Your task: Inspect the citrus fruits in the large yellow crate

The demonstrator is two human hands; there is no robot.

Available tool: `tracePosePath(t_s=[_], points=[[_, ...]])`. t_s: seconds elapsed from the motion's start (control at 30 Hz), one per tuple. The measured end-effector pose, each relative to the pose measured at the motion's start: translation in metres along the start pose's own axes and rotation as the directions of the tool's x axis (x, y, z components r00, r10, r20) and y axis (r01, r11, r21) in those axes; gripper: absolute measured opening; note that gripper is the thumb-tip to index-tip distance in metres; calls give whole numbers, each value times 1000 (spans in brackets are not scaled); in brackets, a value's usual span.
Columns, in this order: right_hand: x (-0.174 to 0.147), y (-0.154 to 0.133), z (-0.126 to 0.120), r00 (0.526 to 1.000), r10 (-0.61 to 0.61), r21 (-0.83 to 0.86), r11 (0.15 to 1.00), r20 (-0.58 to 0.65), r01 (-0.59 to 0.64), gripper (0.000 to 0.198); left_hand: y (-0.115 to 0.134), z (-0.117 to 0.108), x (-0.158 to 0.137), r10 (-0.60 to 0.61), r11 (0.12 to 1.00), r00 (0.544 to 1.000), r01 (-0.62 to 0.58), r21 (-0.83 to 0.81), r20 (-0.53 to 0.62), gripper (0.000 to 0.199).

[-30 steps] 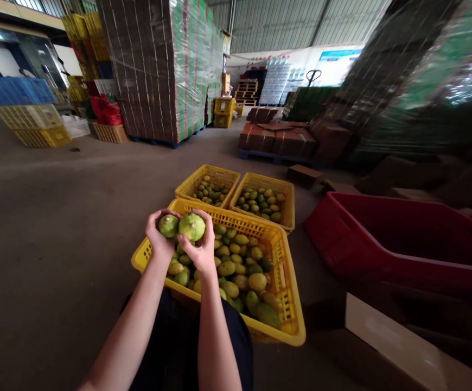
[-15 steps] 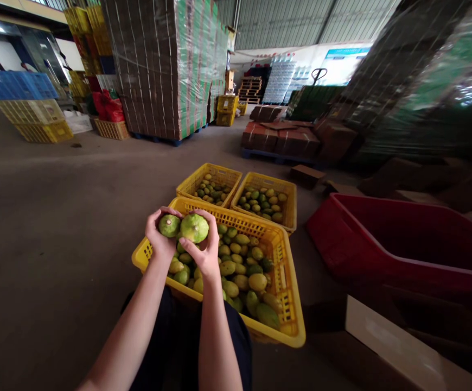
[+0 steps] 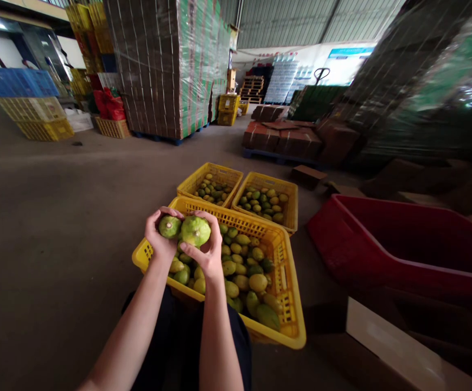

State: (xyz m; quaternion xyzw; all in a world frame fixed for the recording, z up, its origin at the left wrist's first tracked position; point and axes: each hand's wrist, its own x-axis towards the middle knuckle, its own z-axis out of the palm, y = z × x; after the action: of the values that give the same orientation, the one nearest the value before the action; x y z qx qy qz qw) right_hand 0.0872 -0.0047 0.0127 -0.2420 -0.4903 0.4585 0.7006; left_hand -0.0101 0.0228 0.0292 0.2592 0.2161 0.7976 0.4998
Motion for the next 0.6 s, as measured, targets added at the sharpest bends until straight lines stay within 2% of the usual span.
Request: tracePosePath(t_s=[0.13,0.37,0.43,0.5,0.57,0.6], points=[[1,6,-6,997,-43,-35,998,65,45,61,-1,-1,0,4,1000,1000,-4,3,11,31],[2,8,-5,998,-47,-86,995,50,51,60,-2,1,2,-51,999,998,52,17,-46,31],[3,11,-2,999,-33,-154,988,-14,30,56,-5,0,7,-141,989,987,144,35,-81,34],[5,16,0,989,-13,-236,972,-146,-22,50,-9,-3,13,-264,960,953,274,52,-147,36],[7,23,0,954,50,-241,962,-294,-125,45,-14,-9,18,-365,918,907,388,79,-209,33],[8,27,0,929,110,-192,963,-353,-187,44,-16,-12,20,-390,901,895,420,109,-218,30]])
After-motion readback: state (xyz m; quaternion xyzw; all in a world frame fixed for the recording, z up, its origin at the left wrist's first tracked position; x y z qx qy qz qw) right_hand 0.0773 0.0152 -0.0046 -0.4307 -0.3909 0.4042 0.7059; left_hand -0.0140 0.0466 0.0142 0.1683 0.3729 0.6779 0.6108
